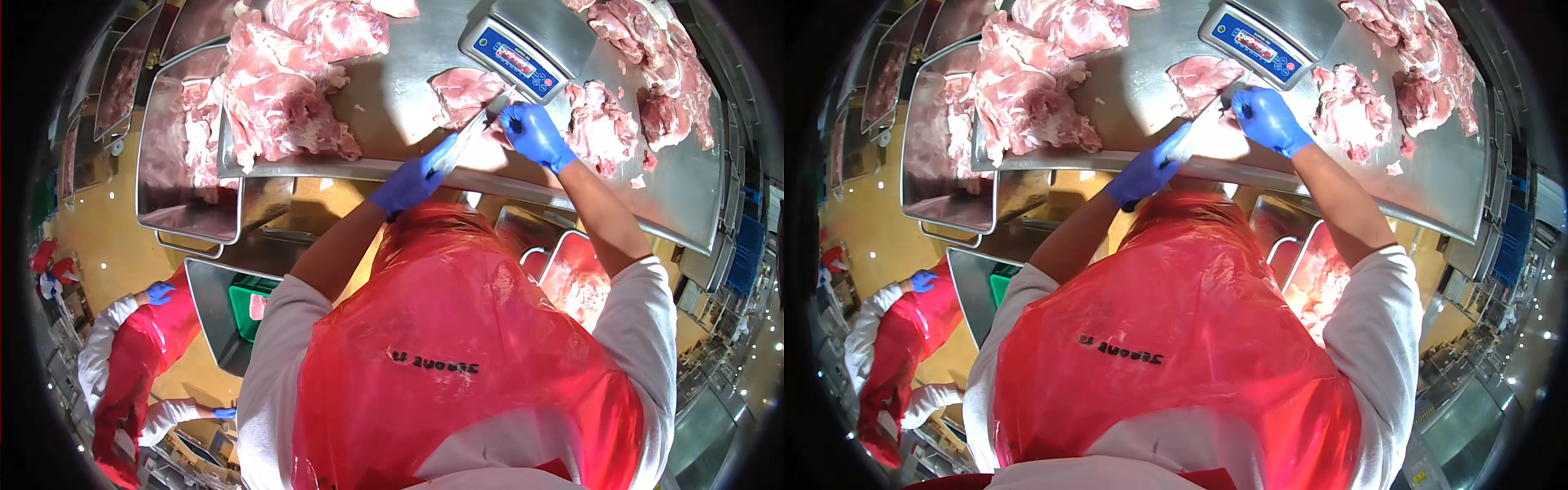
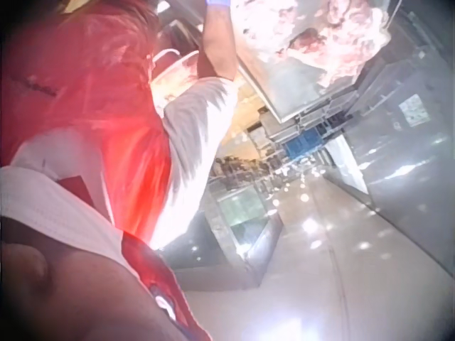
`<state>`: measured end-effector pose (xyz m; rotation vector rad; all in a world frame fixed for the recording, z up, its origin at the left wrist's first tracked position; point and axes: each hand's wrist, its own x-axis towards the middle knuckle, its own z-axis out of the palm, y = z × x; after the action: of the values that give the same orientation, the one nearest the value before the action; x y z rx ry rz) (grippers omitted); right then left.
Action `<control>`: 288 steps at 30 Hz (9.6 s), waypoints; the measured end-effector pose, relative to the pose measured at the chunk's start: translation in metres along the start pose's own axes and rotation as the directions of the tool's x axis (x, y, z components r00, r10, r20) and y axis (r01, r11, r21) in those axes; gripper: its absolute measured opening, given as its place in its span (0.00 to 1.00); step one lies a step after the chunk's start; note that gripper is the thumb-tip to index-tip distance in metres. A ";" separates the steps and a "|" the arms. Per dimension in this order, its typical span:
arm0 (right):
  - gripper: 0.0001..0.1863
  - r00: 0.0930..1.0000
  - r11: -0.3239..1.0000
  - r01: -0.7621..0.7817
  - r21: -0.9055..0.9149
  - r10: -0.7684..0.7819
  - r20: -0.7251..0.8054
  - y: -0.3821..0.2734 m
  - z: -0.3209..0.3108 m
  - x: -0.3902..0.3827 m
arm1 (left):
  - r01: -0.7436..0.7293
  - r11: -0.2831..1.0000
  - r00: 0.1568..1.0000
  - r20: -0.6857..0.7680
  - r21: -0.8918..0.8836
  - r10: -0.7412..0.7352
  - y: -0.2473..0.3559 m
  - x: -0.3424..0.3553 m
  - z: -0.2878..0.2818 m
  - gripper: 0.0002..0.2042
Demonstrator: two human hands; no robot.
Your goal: The person uses a knife to cut large pieces of raw meat into smaller portions on a stainless steel table. They weigh the cut pieces on a digital scale and place them into a green plastic bin. The process involves repetitive cutting, weighing, and sorting of the meat.
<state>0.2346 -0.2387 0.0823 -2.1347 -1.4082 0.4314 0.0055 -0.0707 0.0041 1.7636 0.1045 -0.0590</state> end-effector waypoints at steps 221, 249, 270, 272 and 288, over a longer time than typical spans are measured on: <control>0.10 0.904 0.873 -0.222 0.435 0.351 -0.244 0.054 0.130 0.068 | 0.231 0.642 0.973 -0.164 0.731 -0.163 0.026 0.050 -0.045 0.37; 0.14 0.857 0.867 -0.404 0.292 0.470 -0.211 0.031 0.129 0.082 | 0.164 0.692 0.985 -0.079 0.703 -0.154 0.013 0.035 -0.066 0.37; 0.04 0.871 0.945 -0.243 0.217 0.311 -0.380 0.013 0.141 0.052 | 0.139 0.648 0.947 0.091 0.748 -0.308 0.005 0.048 -0.079 0.36; 0.07 0.859 0.985 -0.087 0.150 0.150 -0.489 0.012 0.146 0.037 | 0.157 0.603 0.932 0.085 0.782 -0.353 0.018 0.052 -0.076 0.35; 0.09 0.970 0.986 0.162 0.035 -0.153 -0.188 0.010 0.111 0.077 | 0.219 0.652 0.934 0.037 0.726 -0.354 0.019 -0.022 -0.103 0.39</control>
<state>0.2135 -0.1424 -0.0101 -1.9504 -1.4308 0.1997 -0.0162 0.0258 0.0446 2.5063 0.2628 -0.5619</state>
